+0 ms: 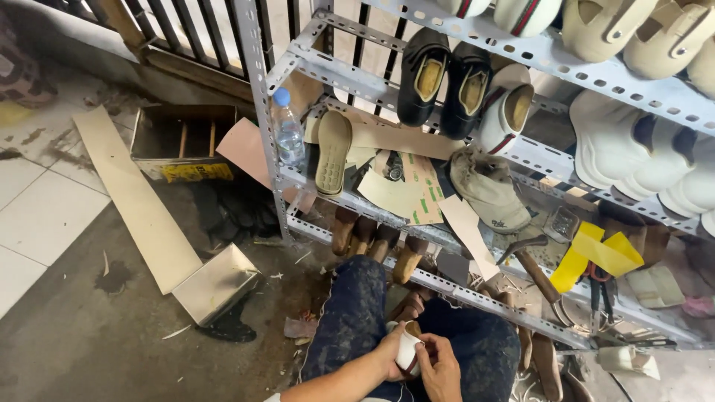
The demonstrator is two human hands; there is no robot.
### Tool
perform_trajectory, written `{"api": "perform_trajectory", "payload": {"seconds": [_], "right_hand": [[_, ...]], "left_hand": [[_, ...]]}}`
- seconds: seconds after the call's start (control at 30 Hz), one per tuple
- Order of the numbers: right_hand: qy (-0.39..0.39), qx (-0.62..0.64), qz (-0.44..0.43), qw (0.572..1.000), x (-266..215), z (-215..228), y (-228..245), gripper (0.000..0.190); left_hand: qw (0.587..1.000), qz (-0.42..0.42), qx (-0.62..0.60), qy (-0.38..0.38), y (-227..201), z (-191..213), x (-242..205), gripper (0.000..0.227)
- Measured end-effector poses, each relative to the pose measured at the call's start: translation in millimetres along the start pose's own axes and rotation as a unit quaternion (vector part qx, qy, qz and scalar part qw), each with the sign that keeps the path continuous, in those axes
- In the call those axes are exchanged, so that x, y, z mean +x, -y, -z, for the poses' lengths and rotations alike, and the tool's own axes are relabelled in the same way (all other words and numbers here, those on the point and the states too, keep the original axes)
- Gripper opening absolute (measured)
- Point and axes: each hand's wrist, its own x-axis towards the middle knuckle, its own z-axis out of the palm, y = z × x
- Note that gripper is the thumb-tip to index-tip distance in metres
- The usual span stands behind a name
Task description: Hammering a shoe upper onto a last for shaping and then organizing shoes on a storage rack.
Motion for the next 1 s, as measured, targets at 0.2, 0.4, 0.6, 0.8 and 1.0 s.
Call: {"api": "perform_trajectory", "payload": {"seconds": [0.2,0.4,0.6,0.8,1.0], "right_hand": [[0.02,-0.015,-0.027,0.999,-4,7,23,0.025],[0.007,-0.037,-0.015,0.999,-4,4,21,0.026],[0.017,-0.07,-0.015,0.997,3,3,11,0.025],[-0.012,-0.167,0.298,0.94,41,55,132,0.027],[-0.164,-0.271,0.563,0.763,132,117,337,0.028]], "left_hand": [[1.0,0.003,-0.003,0.006,-1,0,6,0.054],[1.0,-0.024,0.005,0.0,1,-2,-7,0.055],[1.0,0.003,-0.012,0.012,1,-4,-14,0.059],[0.996,-0.006,-0.018,0.084,6,-5,-16,0.06],[0.996,0.02,-0.032,0.076,6,-4,11,0.065]]}}
